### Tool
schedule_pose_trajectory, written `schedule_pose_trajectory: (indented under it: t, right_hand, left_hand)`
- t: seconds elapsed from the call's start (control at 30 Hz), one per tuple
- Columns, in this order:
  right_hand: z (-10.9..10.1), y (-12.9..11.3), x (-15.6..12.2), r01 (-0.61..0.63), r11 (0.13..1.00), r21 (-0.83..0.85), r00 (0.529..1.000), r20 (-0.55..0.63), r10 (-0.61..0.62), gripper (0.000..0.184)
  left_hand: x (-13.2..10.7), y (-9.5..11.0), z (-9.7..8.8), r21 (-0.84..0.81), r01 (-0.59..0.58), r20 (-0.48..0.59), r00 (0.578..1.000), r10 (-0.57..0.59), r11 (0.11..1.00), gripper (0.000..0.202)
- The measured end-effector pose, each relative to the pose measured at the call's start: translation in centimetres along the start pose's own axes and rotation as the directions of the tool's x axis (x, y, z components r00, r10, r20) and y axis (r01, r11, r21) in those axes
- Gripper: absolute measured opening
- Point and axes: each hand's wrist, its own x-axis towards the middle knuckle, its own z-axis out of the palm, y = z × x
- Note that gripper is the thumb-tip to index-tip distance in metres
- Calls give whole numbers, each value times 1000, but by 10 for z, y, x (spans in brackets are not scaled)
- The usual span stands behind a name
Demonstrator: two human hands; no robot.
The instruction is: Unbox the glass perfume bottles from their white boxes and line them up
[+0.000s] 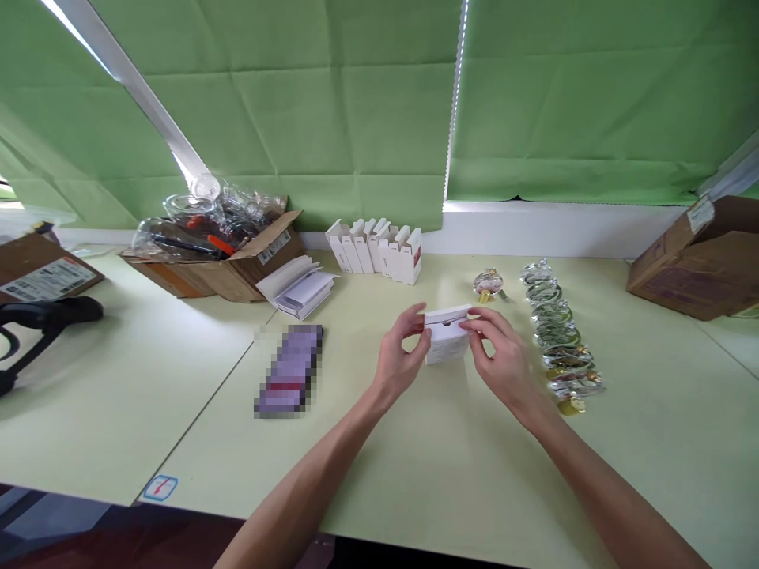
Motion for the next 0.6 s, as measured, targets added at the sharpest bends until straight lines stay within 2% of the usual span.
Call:
schedule_pose_trajectory:
  t: [0.07, 0.2, 0.23, 0.3, 0.37, 0.47, 0.6]
  right_hand:
    - [-2, -2, 1, -61, 997, 54, 997, 55, 58, 21]
    - [-9, -5, 2, -270, 936, 226, 961, 119, 248, 11]
    - [-10, -5, 2, -320, 906, 275, 947, 132, 294, 12]
    - [-12, -5, 3, -381, 863, 332, 924, 168, 343, 30]
    - [-12, -5, 4, -385, 863, 327, 921, 199, 335, 37]
    - [-10, -3, 4, -346, 894, 286, 934, 198, 298, 28]
    - [-9, 1, 4, -317, 905, 282, 945, 181, 274, 28]
  left_hand:
    - [2, 2, -1, 44, -35, 18, 999, 35, 998, 20]
    - [4, 1, -4, 124, -142, 42, 990, 138, 982, 23]
    - [3, 1, -5, 139, -174, 52, 984, 168, 975, 24]
    - [3, 0, -6, 164, -229, 71, 973, 220, 959, 26]
    - [2, 0, -8, 186, -259, 83, 965, 248, 948, 28]
    - [1, -1, -10, 198, -288, 100, 957, 273, 937, 32]
    - [-1, -2, -11, 175, -327, 146, 941, 304, 929, 32]
